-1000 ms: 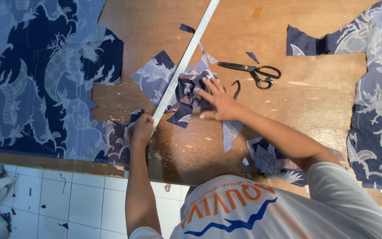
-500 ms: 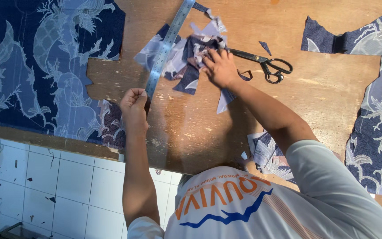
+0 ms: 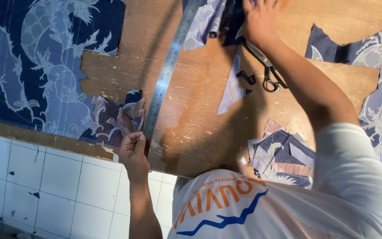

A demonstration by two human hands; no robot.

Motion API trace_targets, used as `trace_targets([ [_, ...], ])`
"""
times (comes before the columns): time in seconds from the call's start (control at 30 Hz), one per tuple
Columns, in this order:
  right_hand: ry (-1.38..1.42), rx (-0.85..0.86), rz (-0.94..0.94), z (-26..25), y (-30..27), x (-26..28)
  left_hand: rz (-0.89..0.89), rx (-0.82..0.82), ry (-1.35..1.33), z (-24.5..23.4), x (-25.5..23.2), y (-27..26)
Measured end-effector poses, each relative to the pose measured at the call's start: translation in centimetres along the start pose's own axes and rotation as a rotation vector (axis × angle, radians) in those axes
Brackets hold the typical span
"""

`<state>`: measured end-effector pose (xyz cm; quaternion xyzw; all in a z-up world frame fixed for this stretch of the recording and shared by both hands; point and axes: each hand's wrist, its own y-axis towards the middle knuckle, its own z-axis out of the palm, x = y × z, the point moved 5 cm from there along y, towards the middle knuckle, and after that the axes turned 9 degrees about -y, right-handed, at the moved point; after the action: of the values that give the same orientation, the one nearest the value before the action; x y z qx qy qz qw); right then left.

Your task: The person cuts patterned fabric on a wooden table using shears and a metal ruler. They measure and mark sections, then cut along straight lines, producing multiple fabric pieces and scraps.

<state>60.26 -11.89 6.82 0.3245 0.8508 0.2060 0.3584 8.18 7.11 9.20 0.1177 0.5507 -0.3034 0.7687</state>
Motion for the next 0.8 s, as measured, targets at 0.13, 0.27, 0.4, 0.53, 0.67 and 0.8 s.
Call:
trace_targets([
  [0.13, 0.718, 0.898, -0.355, -7.6, -9.5, 5.6, 0.056, -0.054, 0.138, -0.2, 2.9, -0.7],
  [0.27, 0.878, 0.715, -0.454, -11.0, -13.4, 8.8, 0.068, -0.030, 0.072, 2.4, 6.9, 0.6],
  [0.4, 0.765, 0.306, -0.325, -6.1, -11.2, 8.6, 0.091, -0.022, 0.087, 5.1, 9.3, 2.3],
  [0.53, 0.735, 0.083, -0.090, -0.1, -4.2, 5.6, 0.175, -0.019, 0.086, 6.8, 10.9, 4.3],
  [0.67, 0.635, 0.148, -0.020, -0.6, -4.1, 2.9, 0.117, -0.035, 0.098, 6.5, 14.4, 5.3],
  [0.8, 0.507, 0.334, 0.031, -4.3, -11.4, 1.2, 0.047, -0.055, 0.282, 5.3, 19.1, 5.8],
])
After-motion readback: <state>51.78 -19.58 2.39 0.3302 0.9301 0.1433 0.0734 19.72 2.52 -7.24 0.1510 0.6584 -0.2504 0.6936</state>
